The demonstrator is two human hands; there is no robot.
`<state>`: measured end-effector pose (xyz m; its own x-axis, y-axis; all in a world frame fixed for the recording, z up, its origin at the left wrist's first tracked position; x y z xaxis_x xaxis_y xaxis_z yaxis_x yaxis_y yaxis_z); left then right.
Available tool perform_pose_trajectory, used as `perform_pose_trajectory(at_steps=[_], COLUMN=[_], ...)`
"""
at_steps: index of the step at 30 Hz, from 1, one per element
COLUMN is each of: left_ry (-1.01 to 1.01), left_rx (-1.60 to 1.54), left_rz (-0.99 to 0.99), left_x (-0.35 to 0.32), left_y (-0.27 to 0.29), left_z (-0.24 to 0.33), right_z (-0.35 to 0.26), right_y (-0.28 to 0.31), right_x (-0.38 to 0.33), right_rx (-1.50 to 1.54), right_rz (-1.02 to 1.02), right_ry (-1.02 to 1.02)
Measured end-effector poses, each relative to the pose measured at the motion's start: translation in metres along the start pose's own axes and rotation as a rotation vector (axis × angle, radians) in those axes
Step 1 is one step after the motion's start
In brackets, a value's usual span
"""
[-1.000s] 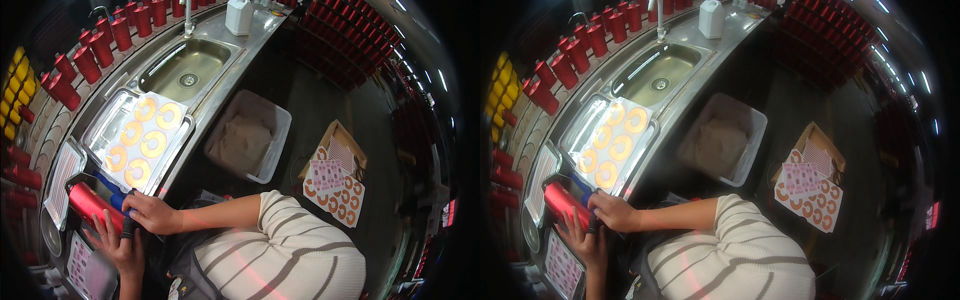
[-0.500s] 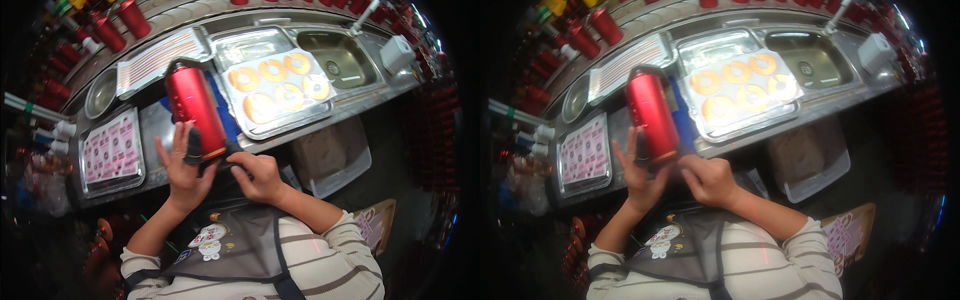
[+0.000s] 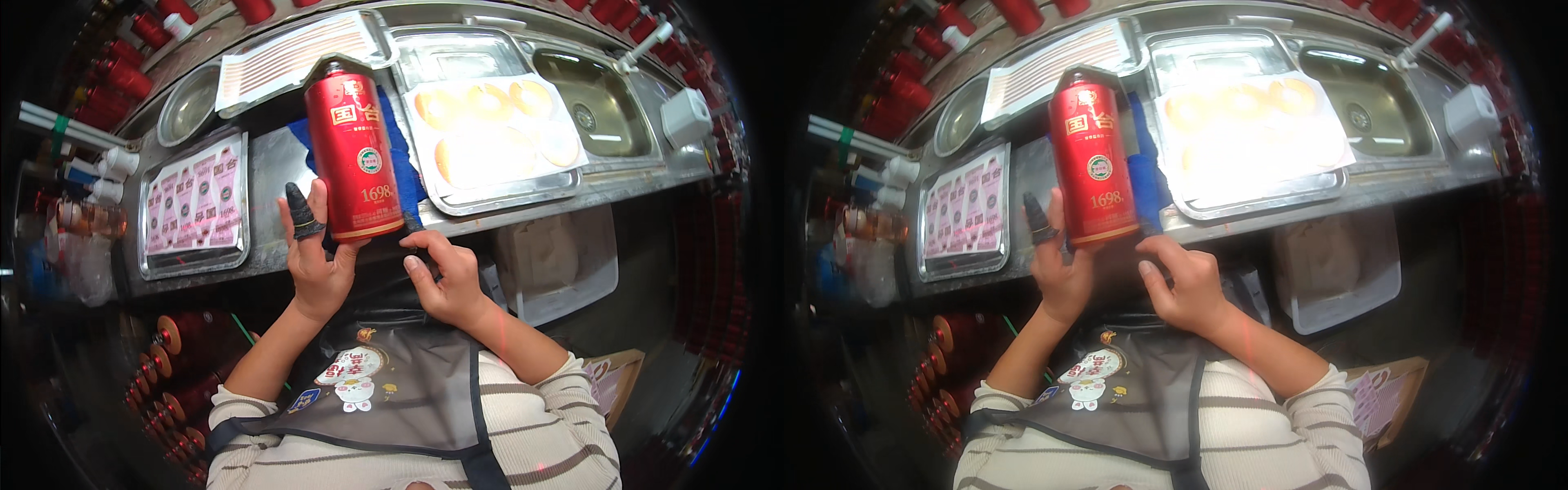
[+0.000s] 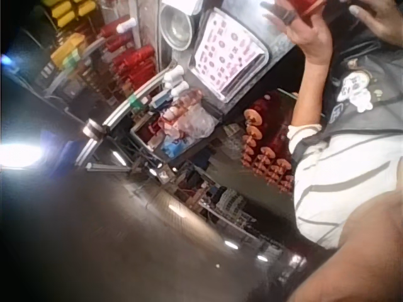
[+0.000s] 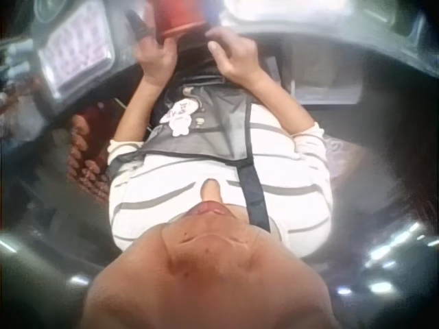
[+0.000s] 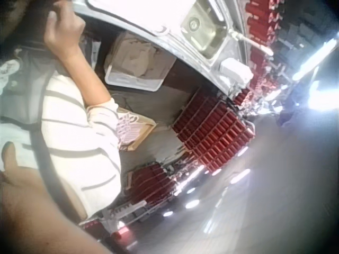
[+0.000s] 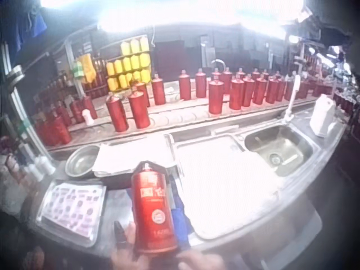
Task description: The person applies a red label to a cylindrical bottle, smooths it, and places the bottle on a rack. They then handle a sheet of labels and a gold cap, placing the cap on the bottle and adjusting it. The person repeats the labeling process on another bottle.
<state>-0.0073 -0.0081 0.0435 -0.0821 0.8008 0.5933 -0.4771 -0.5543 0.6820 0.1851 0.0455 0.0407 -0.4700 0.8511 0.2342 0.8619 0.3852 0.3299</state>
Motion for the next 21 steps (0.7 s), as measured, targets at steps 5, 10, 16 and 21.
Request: perform_pose_trajectory(at_steps=[5, 10, 16, 21], left_ry=[0.116, 0.032, 0.035, 0.187], left_rx=[-0.159, -0.14, -0.186, -0.359], left_rz=[-0.01, -0.013, -0.084, 0.048], left_x=[-0.006, 0.0, 0.004, 0.022], left_y=[-0.006, 0.004, 0.011, 0.034], left_z=[-0.011, -0.007, -0.003, -0.014], right_z=[0.0, -0.014, -0.044, -0.061], right_y=[0.001, 0.006, 0.001, -0.021], right_x=[0.001, 0.007, 0.015, 0.031], right_rx=[-0.101, -0.145, -0.364, -0.304], right_rz=[-0.002, 0.046, -0.028, -0.245], right_ry=[0.019, 0.16, 0.394, 0.443])
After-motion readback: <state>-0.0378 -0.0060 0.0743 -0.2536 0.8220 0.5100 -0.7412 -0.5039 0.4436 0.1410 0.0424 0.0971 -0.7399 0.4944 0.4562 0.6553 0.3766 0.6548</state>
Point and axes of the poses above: each hand's wrist, its own x-axis towards the middle knuckle, its own y-axis out of the back of the hand, z = x × y, the point moved 2 cm from there along x, towards the middle knuckle, and after that the axes turned 7 degrees about -y, right-handed, at the moved point
